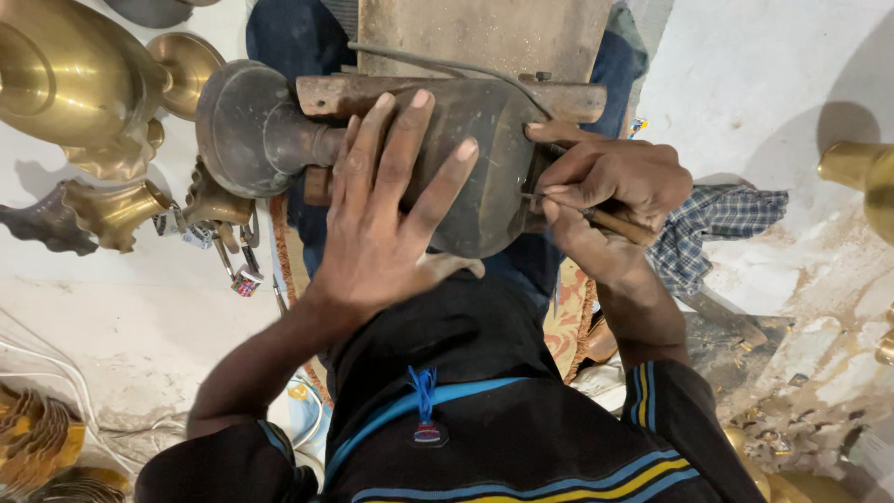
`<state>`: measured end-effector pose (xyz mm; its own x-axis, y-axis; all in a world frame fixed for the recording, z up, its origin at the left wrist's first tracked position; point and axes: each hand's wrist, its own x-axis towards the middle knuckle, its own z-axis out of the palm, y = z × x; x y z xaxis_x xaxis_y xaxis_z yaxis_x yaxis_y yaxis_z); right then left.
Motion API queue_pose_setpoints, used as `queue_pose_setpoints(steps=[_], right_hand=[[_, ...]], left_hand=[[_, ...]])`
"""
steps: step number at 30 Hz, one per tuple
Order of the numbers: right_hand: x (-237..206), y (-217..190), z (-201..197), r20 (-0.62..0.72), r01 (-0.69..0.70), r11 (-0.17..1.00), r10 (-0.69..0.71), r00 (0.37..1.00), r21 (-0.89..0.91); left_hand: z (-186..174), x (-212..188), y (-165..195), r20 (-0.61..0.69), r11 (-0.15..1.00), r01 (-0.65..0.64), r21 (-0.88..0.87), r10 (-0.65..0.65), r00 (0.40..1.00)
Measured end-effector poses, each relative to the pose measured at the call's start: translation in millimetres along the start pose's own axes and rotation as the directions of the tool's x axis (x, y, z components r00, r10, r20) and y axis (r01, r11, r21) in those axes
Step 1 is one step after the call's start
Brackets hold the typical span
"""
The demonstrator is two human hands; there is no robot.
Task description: The person sits on the floor holding a tarnished brass vase on their lap and scrapes its surface with a small hand tool, rotating the vase to work different areas. They wipe the vase with a cloth and use calipers to measure its neck during the work.
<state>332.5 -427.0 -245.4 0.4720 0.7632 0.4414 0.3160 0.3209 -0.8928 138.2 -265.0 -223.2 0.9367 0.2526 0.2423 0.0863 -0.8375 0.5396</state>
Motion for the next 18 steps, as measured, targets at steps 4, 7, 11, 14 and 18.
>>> queue_pose_setpoints(steps=[4, 7, 11, 14, 18], right_hand=[[-0.4, 1.6, -0.4, 0.019, 0.027, 0.999, -0.027, 0.999, -0.023], [0.2, 2.0, -2.3, 0.057, 0.031, 0.999, -0.029, 0.998, -0.036], [0.0, 3.4, -3.1, 0.047, 0.05, 0.998, -0.048, 0.998, -0.043], [-0.3, 3.2, -3.6, 0.064, 0.042, 0.997, -0.038, 0.997, -0.067], [0.6, 0.8, -4.9, 0.074, 0.022, 0.999, -0.019, 0.997, -0.046]], left_hand=[[11.8, 5.5, -13.6, -0.127, 0.981, -0.101, 0.165, 0.123, 0.984], [16.2, 5.4, -18.8, -0.139, 0.985, -0.13, 0.113, 0.145, 0.98], [13.3, 5.5, -19.1, -0.116, 0.985, -0.132, 0.114, 0.145, 0.983], [7.9, 9.6, -17.4, -0.089, 0.985, -0.131, 0.11, 0.141, 0.986], [-0.6, 16.4, -14.0, -0.054, 0.991, -0.103, 0.086, 0.108, 0.993]])
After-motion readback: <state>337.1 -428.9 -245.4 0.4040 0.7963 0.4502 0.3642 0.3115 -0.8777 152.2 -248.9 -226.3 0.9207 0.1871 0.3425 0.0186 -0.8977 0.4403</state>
